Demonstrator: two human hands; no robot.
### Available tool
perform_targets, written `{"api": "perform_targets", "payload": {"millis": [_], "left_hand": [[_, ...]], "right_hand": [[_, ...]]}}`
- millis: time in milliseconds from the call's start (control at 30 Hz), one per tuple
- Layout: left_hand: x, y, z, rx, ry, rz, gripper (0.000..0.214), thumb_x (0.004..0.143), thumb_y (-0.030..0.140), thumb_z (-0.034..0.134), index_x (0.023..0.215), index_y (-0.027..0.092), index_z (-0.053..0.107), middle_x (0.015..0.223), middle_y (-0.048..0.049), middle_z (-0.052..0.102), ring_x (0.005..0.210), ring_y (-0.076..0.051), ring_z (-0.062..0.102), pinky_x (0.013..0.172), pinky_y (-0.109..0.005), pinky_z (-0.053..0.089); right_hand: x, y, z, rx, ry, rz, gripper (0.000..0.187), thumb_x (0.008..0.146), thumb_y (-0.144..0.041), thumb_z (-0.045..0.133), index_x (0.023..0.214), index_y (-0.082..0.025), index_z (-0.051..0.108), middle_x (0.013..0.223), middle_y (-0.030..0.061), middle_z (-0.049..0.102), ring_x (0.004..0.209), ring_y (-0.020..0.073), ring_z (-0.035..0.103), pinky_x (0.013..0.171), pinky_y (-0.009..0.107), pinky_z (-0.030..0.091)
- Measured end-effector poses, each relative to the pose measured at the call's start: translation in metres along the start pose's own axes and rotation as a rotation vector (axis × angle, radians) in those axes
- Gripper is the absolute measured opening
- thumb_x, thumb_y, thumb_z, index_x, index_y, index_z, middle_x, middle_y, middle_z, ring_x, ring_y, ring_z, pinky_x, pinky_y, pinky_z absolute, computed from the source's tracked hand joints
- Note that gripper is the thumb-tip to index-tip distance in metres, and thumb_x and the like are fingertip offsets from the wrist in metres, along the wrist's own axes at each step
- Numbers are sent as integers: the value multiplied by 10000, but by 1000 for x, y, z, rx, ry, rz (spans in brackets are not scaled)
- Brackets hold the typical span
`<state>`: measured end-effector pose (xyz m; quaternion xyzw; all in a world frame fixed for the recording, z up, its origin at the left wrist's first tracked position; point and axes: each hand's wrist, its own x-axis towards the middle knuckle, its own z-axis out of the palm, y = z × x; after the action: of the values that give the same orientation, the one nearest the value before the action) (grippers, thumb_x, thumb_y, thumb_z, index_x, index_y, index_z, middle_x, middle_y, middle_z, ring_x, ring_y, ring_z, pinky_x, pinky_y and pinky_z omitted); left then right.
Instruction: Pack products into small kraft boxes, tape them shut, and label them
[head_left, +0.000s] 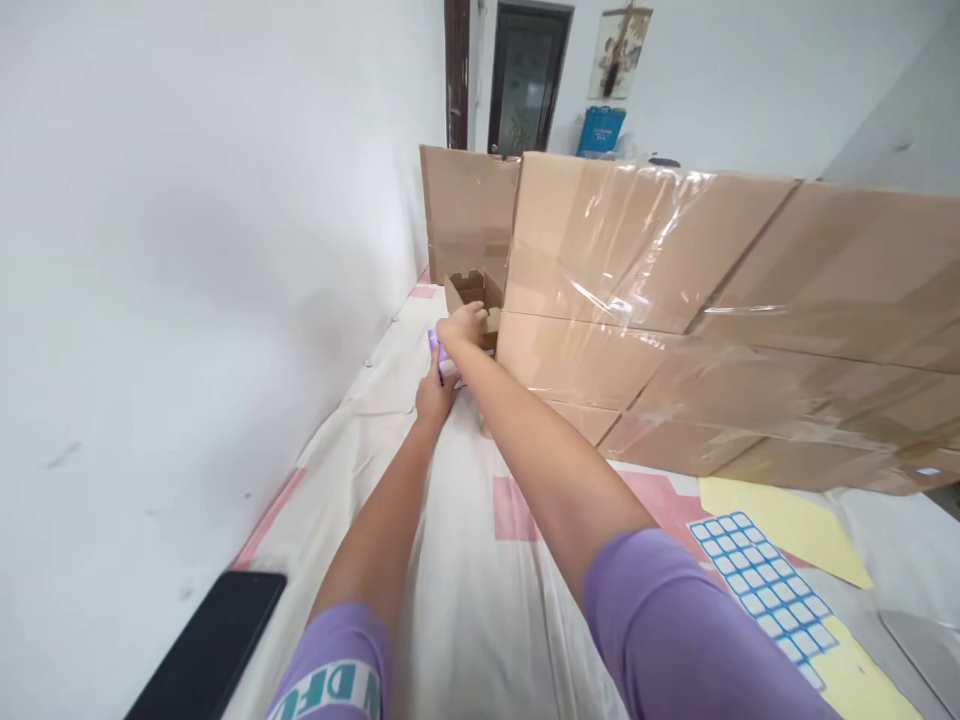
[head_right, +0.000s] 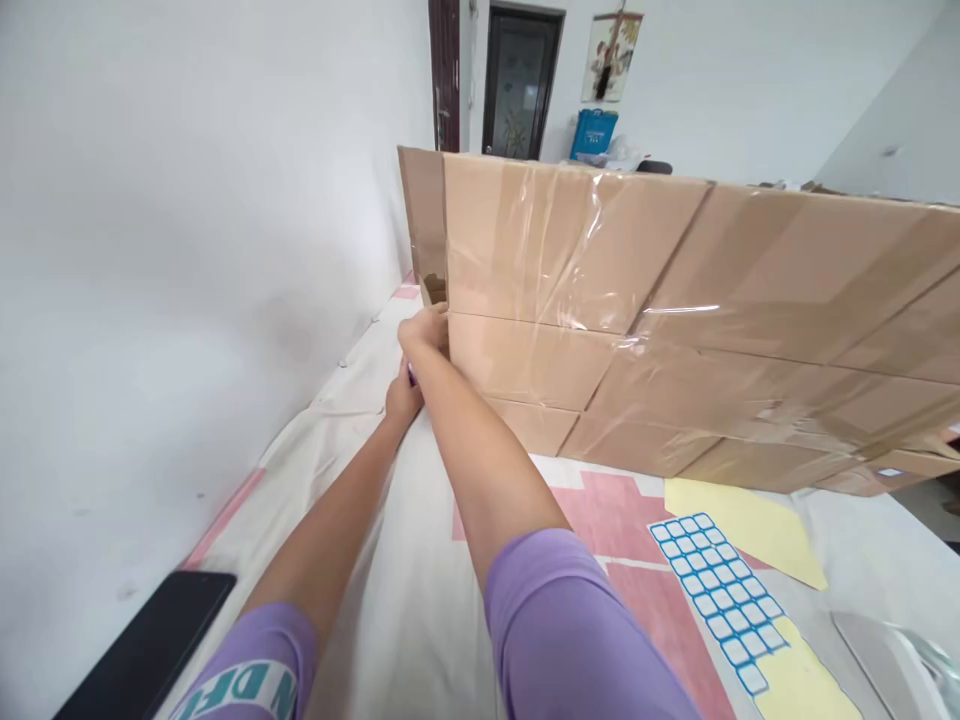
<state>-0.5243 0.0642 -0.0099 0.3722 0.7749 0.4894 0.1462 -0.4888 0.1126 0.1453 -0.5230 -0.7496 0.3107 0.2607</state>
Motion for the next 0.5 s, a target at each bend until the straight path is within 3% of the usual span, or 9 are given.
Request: {"api": "perform_targets", "payload": {"millis": [133,267,333,400,500], "left_hand": [[6,-12,6,-20,67,6,627,1054,436,472,1615,186,347,1229,-183,728,1153,-302,686,990,-427,510],[-3,-12,-3,-83,134,63,619,1088,382,338,1666,199,212,1426,-160,658,1300,-253,632,1040,-346,472],[-14,-7,-19,-103,168,92,611,1086,358,321,1663,183,220,1461,-147,635,1305,-226,626,1051,-324,475],[-35,0,-43,-100,210,107,606,1078,350,327,1652,169,253,1433,-147,651,1261,-226,647,1049,-334,486],[-92,15,-85,-61,295,102,618,1071,390,336,1644,168,271,1381,-155,673,1220,-252,664,1059,-389,497]], "right_hand": [[11,13,9,-35,17,34,512,940,-69,515,1448,-9,481,1505,299,414,1377,393,518,1056,519,490],[6,12,6,-60,-54,-23,338,924,-105,563,1229,-2,665,1449,307,466,1269,391,596,996,505,518],[-3,6,-2,-60,-96,-87,318,940,-162,570,1194,-10,686,1424,311,498,1218,381,625,977,490,520],[-20,-2,-12,-52,-145,-183,269,957,-219,569,1116,-58,716,1315,261,601,1220,363,617,984,457,506],[-67,-11,-32,-25,-227,-414,253,991,-292,518,904,-147,707,980,140,698,1170,317,615,966,401,486]]}}
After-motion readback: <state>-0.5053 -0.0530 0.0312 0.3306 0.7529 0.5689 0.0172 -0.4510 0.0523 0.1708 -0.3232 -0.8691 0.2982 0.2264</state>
